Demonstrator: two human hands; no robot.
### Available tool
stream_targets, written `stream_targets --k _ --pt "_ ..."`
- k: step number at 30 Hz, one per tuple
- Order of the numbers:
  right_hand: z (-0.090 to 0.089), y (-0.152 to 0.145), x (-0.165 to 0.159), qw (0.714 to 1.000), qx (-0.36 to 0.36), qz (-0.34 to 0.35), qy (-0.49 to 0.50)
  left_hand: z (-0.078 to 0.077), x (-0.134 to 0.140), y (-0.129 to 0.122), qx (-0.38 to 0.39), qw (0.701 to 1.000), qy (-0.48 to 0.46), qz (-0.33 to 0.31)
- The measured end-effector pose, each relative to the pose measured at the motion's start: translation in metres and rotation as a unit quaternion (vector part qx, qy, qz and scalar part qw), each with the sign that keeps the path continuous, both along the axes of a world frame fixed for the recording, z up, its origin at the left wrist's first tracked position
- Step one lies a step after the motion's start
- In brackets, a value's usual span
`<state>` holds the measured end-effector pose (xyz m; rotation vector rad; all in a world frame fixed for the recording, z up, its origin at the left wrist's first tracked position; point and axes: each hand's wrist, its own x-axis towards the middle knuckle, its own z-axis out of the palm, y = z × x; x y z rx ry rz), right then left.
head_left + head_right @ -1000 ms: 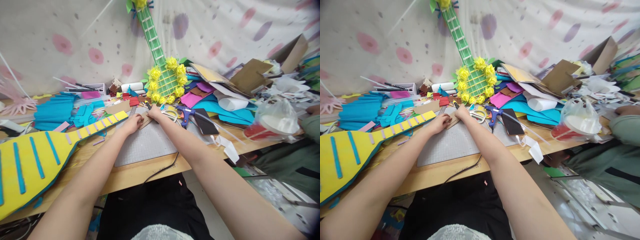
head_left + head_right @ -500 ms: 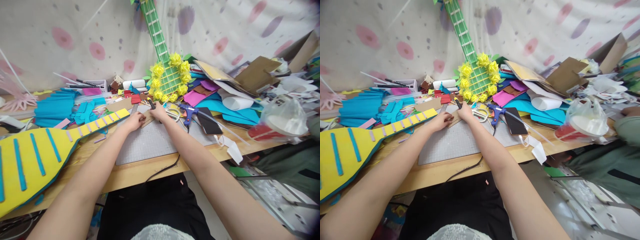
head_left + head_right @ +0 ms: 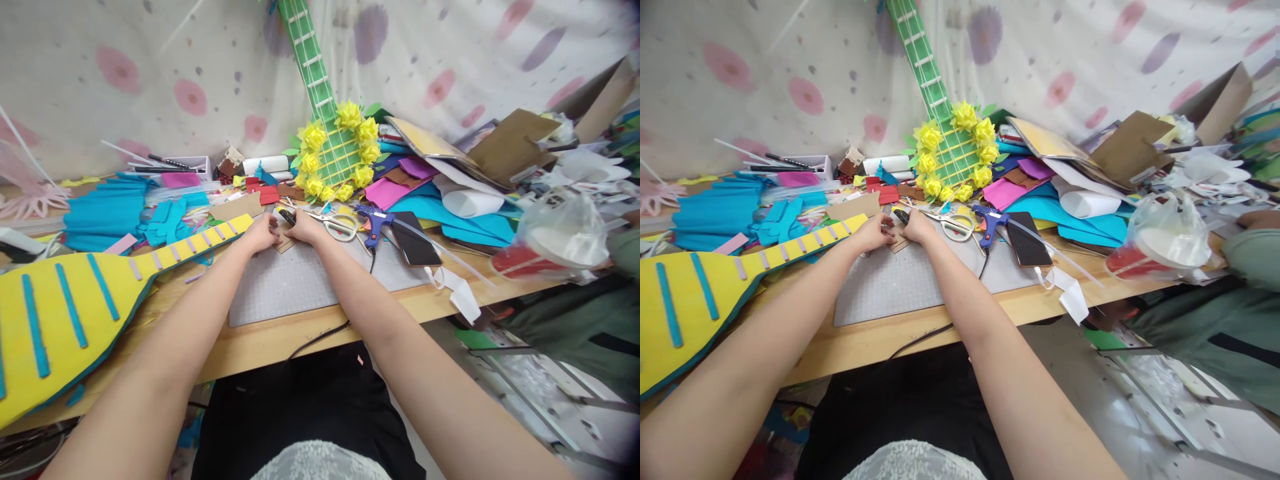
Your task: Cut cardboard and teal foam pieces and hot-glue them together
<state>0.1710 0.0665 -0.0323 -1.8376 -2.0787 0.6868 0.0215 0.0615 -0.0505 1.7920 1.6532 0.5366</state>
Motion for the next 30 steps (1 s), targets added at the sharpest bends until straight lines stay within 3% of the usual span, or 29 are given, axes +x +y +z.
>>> stream_targets --k 3,6,8,10,15,19,26,30 --pt "0.000 0.002 -0.002 1.000 -0.005 -0.003 -0.009 -0.003 -0.001 0.000 0.013 1.000 -0.014 -0.004" --pt "0.000 0.002 -0.003 1.000 -0.009 -0.002 -0.006 -0.001 -0.009 -0.005 0.057 0.996 -0.053 0.050" --pt "0.000 0.003 -0.003 1.000 -0.009 -0.001 -0.008 0.004 -0.018 -0.010 0.078 0.991 -0.037 0.105" --pt "0.000 0.003 -0.003 1.000 -0.009 0.002 -0.012 0.012 -0.028 -0.014 0.082 0.990 0.020 0.118" --pt "-0.002 0.004 -0.002 1.000 -0.009 0.002 -0.014 0.024 -0.036 -0.019 0.110 0.976 0.189 0.004" --pt "-0.005 0.004 -0.002 1.000 -0.001 0.000 -0.009 0.022 -0.029 -0.019 0.127 0.958 0.242 -0.083" --pt "-0.003 0.003 -0.003 1.000 0.001 0.001 -0.001 0.028 -0.028 -0.019 0.104 0.951 0.285 -0.051" --pt "-0.005 0.004 -0.002 1.000 -0.001 0.002 0.004 0.025 -0.032 -0.021 0.100 0.963 0.243 -0.059"
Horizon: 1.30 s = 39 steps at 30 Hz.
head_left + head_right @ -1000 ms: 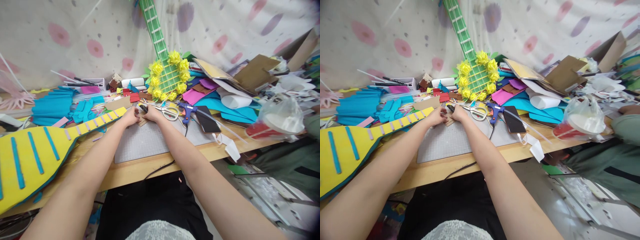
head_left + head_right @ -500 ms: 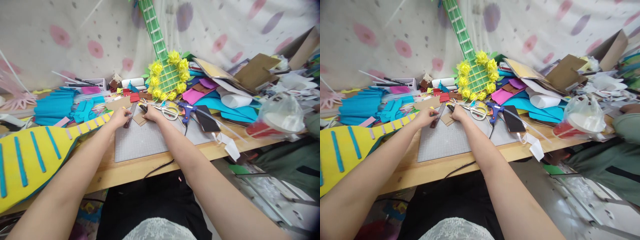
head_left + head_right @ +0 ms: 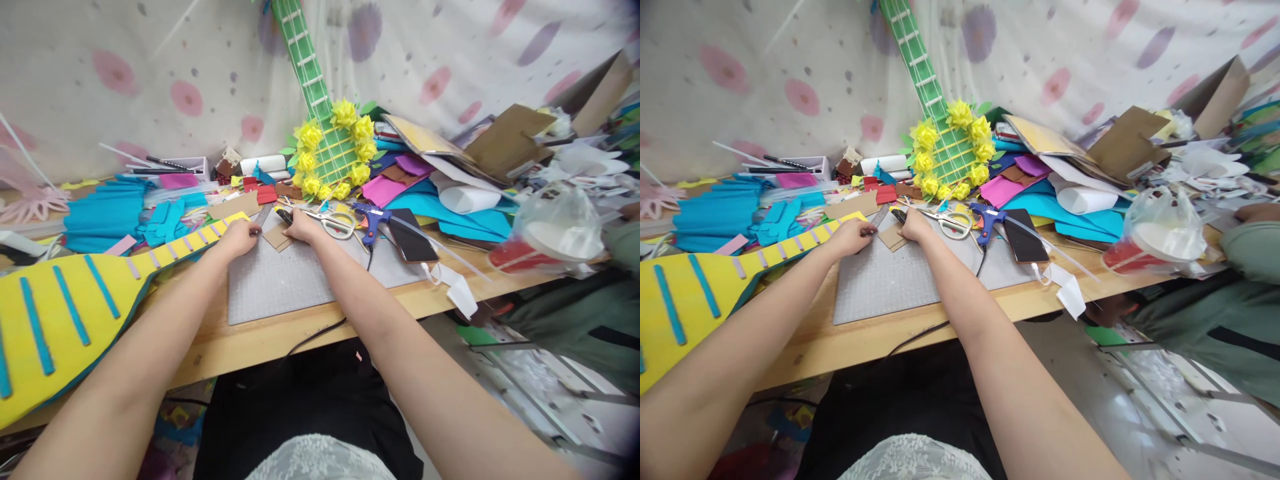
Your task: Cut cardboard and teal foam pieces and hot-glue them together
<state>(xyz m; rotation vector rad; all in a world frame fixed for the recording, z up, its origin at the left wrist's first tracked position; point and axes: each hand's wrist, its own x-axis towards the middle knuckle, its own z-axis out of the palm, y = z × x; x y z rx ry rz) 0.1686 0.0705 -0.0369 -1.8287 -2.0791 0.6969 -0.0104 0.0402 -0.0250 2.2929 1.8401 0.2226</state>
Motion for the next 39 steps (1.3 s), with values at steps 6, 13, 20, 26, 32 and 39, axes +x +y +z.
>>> stream_targets --k 6,13,20,26,32,39 --pt "0.000 0.001 0.000 1.000 0.000 0.004 -0.003 -0.006 0.001 -0.002 -0.034 0.997 -0.063 0.036" --pt "0.003 -0.001 0.001 1.000 -0.003 0.008 -0.012 -0.009 0.004 0.000 -0.058 0.988 -0.113 0.083" --pt "0.005 -0.001 0.001 1.000 -0.003 0.014 -0.024 -0.021 0.001 0.006 -0.065 0.984 -0.155 0.057" --pt "0.007 -0.003 0.001 0.999 -0.014 0.014 -0.025 -0.012 0.002 0.005 -0.086 0.983 -0.141 0.077" --pt "0.007 -0.004 0.002 1.000 -0.010 0.015 -0.019 -0.006 0.004 0.008 -0.054 0.995 -0.075 0.047" --pt "0.008 -0.004 0.002 1.000 -0.005 0.015 -0.024 -0.009 0.005 0.010 -0.046 0.995 -0.070 0.054"
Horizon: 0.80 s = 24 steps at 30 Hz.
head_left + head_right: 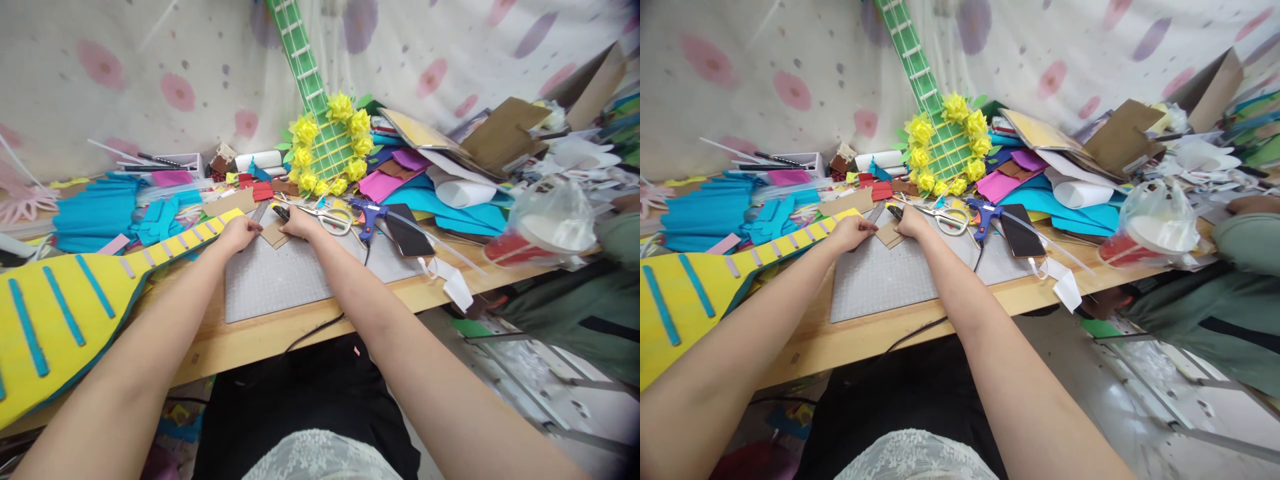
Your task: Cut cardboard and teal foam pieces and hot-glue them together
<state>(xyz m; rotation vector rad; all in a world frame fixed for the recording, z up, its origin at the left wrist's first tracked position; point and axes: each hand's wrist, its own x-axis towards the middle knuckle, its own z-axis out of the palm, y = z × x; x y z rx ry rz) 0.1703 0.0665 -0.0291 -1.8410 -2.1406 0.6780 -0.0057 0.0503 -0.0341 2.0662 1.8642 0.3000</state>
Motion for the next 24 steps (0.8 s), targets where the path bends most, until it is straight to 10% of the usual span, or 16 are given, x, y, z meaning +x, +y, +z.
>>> stream_targets --k 24 --pt "-0.0003 -0.0013 0.0000 1.000 -0.007 0.002 0.001 0.0008 0.0013 -0.0037 0.030 0.998 0.048 -0.027"
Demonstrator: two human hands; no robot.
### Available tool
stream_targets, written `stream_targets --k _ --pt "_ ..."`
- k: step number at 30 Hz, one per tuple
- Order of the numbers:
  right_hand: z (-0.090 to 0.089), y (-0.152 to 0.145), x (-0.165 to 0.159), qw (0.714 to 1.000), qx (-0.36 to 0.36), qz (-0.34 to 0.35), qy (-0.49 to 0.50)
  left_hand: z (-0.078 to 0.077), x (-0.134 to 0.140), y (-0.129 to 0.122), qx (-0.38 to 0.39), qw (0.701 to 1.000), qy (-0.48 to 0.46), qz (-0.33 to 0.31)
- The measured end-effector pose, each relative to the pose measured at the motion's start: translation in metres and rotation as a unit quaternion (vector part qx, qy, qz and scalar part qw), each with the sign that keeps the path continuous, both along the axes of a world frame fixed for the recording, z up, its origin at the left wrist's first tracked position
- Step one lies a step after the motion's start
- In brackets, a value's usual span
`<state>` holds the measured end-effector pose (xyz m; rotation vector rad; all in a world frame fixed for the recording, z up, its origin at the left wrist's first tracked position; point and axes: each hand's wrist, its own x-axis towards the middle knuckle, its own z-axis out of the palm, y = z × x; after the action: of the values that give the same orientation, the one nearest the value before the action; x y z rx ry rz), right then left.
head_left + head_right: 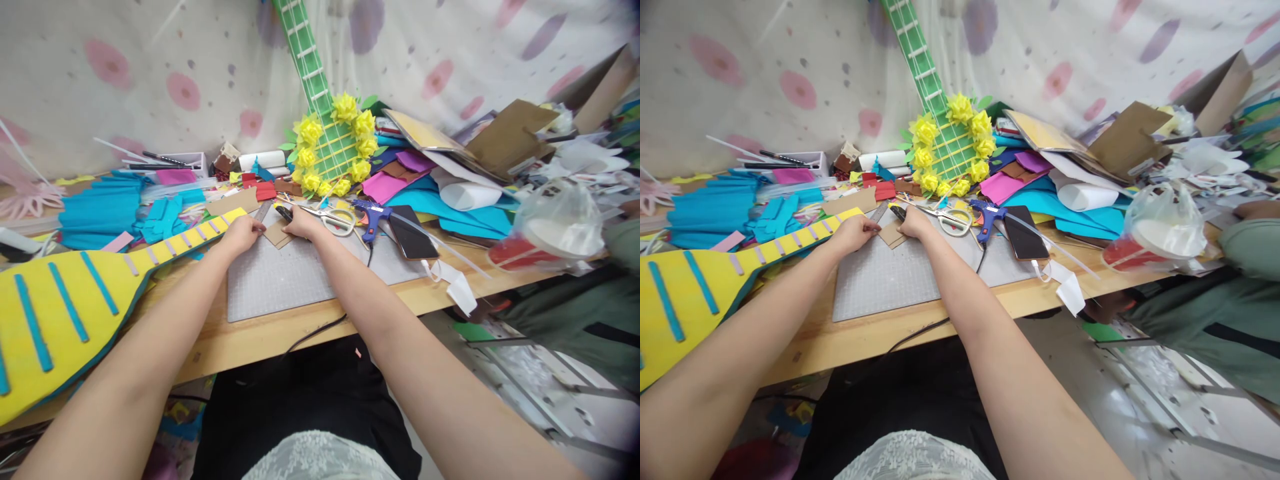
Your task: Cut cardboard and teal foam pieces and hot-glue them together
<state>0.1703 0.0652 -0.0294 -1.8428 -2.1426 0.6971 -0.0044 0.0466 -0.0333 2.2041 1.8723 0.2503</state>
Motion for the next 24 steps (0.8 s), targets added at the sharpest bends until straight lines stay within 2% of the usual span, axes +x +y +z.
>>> stream_targets --k 24 --pt "-0.0037 0.0018 0.0002 1.000 0.013 0.002 0.004 -0.0032 0.0004 -0.0038 0.010 0.999 -0.037 0.014"
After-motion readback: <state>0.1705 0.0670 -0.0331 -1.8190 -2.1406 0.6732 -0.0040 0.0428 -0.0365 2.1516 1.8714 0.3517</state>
